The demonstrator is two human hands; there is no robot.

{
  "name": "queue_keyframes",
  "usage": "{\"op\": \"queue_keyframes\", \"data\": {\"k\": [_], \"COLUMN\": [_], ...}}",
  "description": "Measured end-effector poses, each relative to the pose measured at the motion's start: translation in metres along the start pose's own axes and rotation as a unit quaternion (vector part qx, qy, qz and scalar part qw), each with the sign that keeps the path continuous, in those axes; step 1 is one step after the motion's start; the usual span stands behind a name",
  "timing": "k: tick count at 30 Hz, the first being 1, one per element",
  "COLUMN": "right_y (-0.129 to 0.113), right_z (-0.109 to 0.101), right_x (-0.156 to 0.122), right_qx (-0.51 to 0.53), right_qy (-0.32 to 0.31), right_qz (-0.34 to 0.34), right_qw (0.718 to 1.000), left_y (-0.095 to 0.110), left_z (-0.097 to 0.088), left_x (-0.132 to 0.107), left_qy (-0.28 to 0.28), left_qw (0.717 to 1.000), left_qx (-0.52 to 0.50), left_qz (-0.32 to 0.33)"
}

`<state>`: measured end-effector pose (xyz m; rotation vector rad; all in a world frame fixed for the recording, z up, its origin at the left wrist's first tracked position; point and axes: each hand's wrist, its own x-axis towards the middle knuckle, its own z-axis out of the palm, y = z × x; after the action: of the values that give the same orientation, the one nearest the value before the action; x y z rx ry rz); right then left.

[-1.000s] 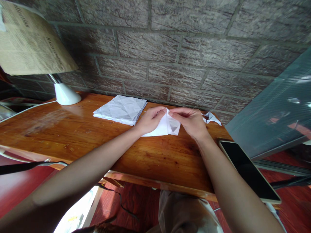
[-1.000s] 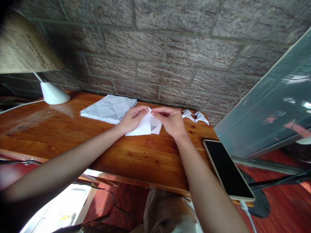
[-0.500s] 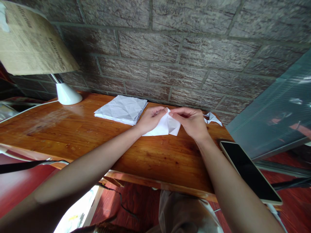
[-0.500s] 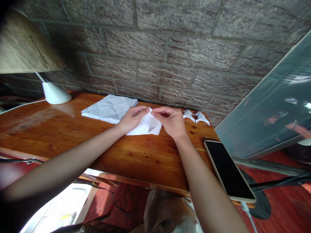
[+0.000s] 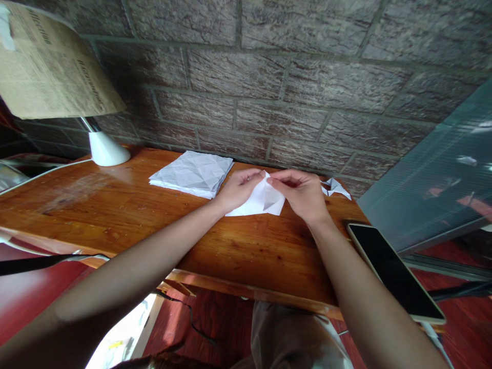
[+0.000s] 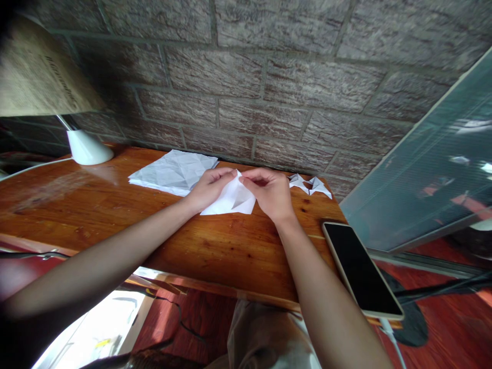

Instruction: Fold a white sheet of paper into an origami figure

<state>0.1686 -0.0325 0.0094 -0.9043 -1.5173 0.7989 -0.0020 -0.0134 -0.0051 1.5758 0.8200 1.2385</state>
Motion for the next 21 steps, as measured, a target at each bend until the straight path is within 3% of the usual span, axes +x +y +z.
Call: {"op": "queue_keyframes", "data": {"k": [5,12,21], "right_y": [0.0011,0.0017,0.0010], "right_z": [0.0016,0.0019,-0.0001], "right_x": [-0.0007,-0.0009,0.0004], "right_qx": [-0.015,-0.030,-0.021], "right_qy": [0.011,0.010,0.003], "right_qz": [-0.011,-0.016,0.027], "right_qw": [1.000,0.999,0.999], "left_y": [0.0007,-0.0081,-0.0086], "left_z": [0.0009,-0.0020,-0.0026], "left_x": [0.0005,0.0042,0.0026], "left_qy": [0.024,0.019,0.008], "left_qw": [1.000,0.995,0.993], "left_qx": [0.004,0.043,0.035], "left_qz": [-0.013,0.084,0.114]}}
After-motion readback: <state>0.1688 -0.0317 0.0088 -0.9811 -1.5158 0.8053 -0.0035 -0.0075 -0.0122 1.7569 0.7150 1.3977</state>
